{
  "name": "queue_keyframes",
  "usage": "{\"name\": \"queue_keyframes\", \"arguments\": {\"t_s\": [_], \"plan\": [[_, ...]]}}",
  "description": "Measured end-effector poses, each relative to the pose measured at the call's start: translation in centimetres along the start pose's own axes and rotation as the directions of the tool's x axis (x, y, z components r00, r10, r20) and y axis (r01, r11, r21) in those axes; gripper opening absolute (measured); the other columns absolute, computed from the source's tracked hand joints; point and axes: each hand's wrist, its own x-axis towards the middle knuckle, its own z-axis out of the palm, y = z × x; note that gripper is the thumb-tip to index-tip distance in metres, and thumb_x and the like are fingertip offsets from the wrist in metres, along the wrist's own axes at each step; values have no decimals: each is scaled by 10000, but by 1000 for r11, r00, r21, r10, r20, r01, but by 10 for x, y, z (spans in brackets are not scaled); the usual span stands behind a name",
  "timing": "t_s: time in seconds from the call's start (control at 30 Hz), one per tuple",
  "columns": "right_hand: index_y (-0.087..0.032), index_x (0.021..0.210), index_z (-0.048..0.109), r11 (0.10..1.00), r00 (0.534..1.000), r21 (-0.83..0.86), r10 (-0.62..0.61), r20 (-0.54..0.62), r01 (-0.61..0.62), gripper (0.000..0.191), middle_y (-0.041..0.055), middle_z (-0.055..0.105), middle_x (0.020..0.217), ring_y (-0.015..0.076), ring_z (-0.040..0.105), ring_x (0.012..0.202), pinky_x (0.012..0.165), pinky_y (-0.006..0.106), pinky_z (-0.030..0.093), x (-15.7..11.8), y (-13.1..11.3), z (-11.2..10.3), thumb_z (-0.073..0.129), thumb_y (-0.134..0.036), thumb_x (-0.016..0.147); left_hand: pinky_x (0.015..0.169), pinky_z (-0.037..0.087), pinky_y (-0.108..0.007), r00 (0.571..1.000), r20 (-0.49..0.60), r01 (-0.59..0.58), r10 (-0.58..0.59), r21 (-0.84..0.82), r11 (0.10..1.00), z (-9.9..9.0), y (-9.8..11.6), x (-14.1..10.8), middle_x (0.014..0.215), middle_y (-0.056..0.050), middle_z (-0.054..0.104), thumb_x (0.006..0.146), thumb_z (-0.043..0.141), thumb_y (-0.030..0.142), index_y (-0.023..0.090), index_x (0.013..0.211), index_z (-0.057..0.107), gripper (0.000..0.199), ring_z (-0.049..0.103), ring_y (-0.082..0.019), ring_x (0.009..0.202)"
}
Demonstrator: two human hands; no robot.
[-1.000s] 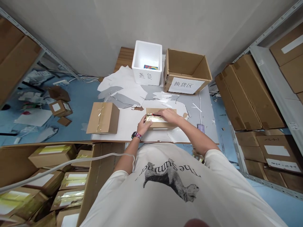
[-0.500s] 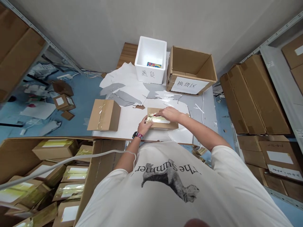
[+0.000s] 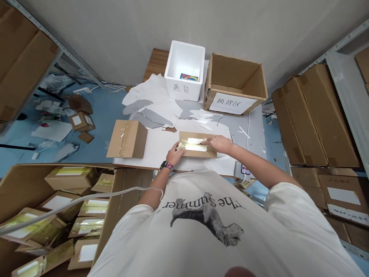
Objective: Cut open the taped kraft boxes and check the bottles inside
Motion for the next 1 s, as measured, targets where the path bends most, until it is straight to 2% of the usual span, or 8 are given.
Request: {"name": "queue_keyframes", "arguments": {"t_s": [0.1,0.2,0.37,0.53,0.67,0.8,0.9,1.0], "plan": [[-299,1653,664,998,997,-68,25,76,-20,668,136,830,1233,284,795,1057,885,353,504,-18,0,-13,492,-60,1053,1102,593,-429,998,3,54,-55,154,987,-4,12,-2,1407,-33,825,917,831,591,376,1628,668,760,796,-325,1215],[-276,1739,548,989,989,-138,72,128,-54,718,156,810,1280,268,794,1066,857,329,510,-46,7,-20,489,-63,1057,1134,586,-431,999,-5,41,-41,226,973,-5,21,-4,1485,-19,791,945,805,581,386,1624,664,721,784,-322,1251],[-337,1717,567,970,976,-200,170,138,-141,717,141,795,1274,270,780,1068,835,316,482,-85,21,-10,457,-44,1072,1110,600,-453,998,-8,60,-59,223,973,-4,18,-3,1470,-60,794,965,787,592,349,1672,627,765,795,-342,1224],[-352,1767,499,965,972,-201,197,130,-168,805,133,799,1231,249,774,997,802,310,465,-103,25,-2,475,-14,1037,1066,610,-430,998,5,56,-59,230,972,-5,13,0,1399,-55,823,960,774,630,366,1672,626,774,797,-341,1214],[-349,1721,573,947,958,-219,263,115,-234,742,137,809,1232,248,783,963,796,320,466,-118,34,-4,482,-41,1052,1073,604,-429,999,12,38,-42,204,978,-5,12,4,1380,-53,833,941,790,618,360,1637,659,754,798,-339,1207],[-283,1559,741,928,918,-242,335,211,-283,575,160,823,1168,279,797,1011,817,329,477,-145,44,3,532,-73,1067,1127,583,-401,1000,13,1,-3,94,996,0,5,9,1463,-29,804,929,796,572,352,1598,680,714,780,-304,1261],[-336,1660,641,892,897,-233,423,129,-388,624,132,818,1240,266,795,998,780,315,469,-164,46,6,519,-106,1092,1155,572,-386,999,19,-31,31,-12,999,7,-1,12,1518,-29,777,922,799,535,329,1589,682,708,773,-286,1281],[-365,1759,508,864,877,-162,480,-26,-478,613,117,800,1348,272,782,1022,751,314,462,-156,35,-1,477,-233,1161,1154,581,-390,999,11,-41,42,-76,996,11,-5,13,1517,-44,776,915,813,513,300,1592,681,722,775,-290,1275]]}}
